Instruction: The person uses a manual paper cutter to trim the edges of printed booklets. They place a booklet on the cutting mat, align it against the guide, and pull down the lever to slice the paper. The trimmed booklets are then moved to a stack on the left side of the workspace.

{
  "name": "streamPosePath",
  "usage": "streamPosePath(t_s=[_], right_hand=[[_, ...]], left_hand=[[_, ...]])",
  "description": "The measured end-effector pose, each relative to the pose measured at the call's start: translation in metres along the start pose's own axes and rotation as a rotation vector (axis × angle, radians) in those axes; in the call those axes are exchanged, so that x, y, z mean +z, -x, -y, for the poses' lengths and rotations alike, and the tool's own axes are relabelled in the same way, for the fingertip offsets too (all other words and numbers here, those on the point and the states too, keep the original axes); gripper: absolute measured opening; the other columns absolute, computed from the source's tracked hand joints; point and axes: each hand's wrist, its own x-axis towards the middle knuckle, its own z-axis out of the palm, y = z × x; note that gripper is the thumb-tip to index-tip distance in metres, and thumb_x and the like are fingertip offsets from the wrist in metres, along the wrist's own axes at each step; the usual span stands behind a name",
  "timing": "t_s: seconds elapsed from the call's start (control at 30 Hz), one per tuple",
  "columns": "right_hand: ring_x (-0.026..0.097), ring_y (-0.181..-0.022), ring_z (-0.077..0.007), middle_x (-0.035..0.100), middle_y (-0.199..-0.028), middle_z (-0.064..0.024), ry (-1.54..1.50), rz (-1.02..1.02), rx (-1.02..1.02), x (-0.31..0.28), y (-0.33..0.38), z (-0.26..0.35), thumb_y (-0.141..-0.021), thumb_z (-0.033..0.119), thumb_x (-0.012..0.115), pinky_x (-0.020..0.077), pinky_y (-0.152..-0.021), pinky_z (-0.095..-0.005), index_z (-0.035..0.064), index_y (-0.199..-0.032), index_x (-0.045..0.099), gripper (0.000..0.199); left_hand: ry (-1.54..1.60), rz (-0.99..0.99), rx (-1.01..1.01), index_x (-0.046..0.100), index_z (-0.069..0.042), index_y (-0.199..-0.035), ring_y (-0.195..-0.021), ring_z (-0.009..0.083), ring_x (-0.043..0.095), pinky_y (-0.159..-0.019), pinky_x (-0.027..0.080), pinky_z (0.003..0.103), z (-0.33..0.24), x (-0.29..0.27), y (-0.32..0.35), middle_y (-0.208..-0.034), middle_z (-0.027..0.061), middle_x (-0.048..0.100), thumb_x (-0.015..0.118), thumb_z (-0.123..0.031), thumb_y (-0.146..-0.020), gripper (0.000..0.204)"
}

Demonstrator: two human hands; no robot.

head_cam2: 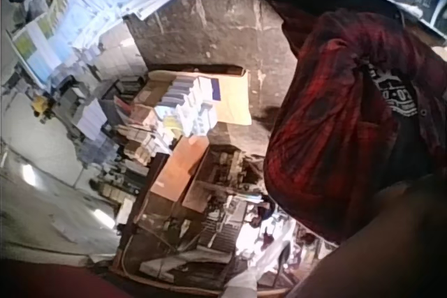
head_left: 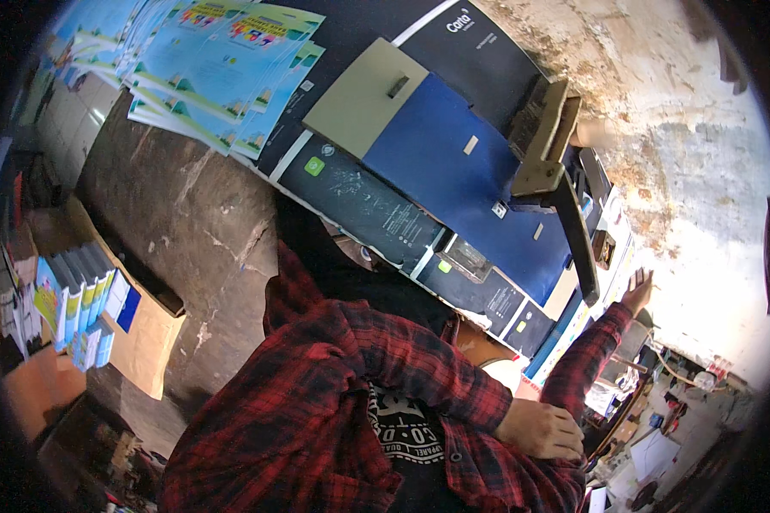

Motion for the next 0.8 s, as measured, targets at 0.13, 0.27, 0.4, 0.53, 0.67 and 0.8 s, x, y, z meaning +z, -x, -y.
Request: streamPosePath(t_s=[0.13, 0.27, 0.4, 0.53, 0.67, 0.8], right_hand=[[0.053, -0.110, -0.0267, 0.058, -0.117, -0.0163, -0.403, -0.181, 0.184, -0.029, -0.016, -0.008, -0.094, 0.036, 0.051, 0.0409, -0.097, -0.0449, 0.0006, -0.122, 0.054, 0.045], [0.050, -0.108, -0.0346, 0.054, -0.112, -0.0225, -1.250, 0.433, -0.114, -0.062, 0.023, 0.119, -0.090, 0.030, 0.054, 0.0382, -0.101, -0.0565, -0.0089, -0.123, 0.048, 0.052], [0.052, -0.111, -0.0346, 0.056, -0.115, -0.0216, -0.576, 0.575, -0.637, -0.010, 0.227, 0.209, -0.095, 0.030, 0.050, 0.0372, -0.104, -0.0555, -0.0092, -0.128, 0.049, 0.051], [0.053, -0.114, -0.0324, 0.058, -0.120, -0.0205, 0.095, 0.447, -0.777, 0.010, 0.289, 0.182, -0.098, 0.026, 0.046, 0.0390, -0.104, -0.0487, -0.0077, -0.127, 0.052, 0.045], [0.055, -0.118, -0.0301, 0.060, -0.124, -0.0195, 0.563, 0.248, -0.833, 0.020, 0.225, 0.203, -0.102, 0.023, 0.042, 0.0407, -0.105, -0.0419, -0.0062, -0.126, 0.055, 0.040], [0.054, -0.120, -0.0268, 0.061, -0.127, -0.0172, 0.672, 0.361, -0.661, -0.009, 0.091, 0.101, -0.104, 0.027, 0.042, 0.0418, -0.106, -0.0379, -0.0058, -0.125, 0.057, 0.041]], left_hand=[[-0.153, 0.010, 0.031, 0.055, -0.003, -0.125, -0.117, 0.0265, 0.057, -0.099, 0.046, 0.044, 0.006, -0.008, -0.012, -0.122, 0.0096, 0.060, 0.048, -0.019, -0.093, 0.037], [-0.106, 0.189, -0.088, 0.058, -0.006, -0.119, -0.113, 0.0226, 0.058, -0.096, 0.046, 0.042, 0.012, 0.002, 0.013, -0.119, 0.0054, 0.061, 0.050, -0.019, -0.092, 0.032], [-0.059, 0.078, -0.091, 0.059, -0.006, -0.122, -0.114, 0.0229, 0.057, -0.096, 0.045, 0.042, 0.004, -0.010, 0.011, -0.121, 0.0061, 0.061, 0.051, -0.019, -0.092, 0.033], [-0.076, 0.015, -0.085, 0.060, -0.009, -0.115, -0.110, 0.0218, 0.059, -0.090, 0.047, 0.040, 0.007, -0.008, 0.010, -0.120, 0.0038, 0.061, 0.054, -0.021, -0.089, 0.029], [-0.045, 0.158, -0.129, 0.059, -0.007, -0.118, -0.106, 0.0233, 0.060, -0.092, 0.047, 0.042, 0.012, -0.018, 0.013, -0.114, 0.0058, 0.061, 0.053, -0.021, -0.089, 0.033], [-0.031, 0.172, -0.103, 0.061, -0.010, -0.107, -0.096, 0.0217, 0.062, -0.085, 0.048, 0.042, 0.001, -0.016, 0.017, -0.098, 0.0025, 0.062, 0.054, -0.020, -0.087, 0.024]])
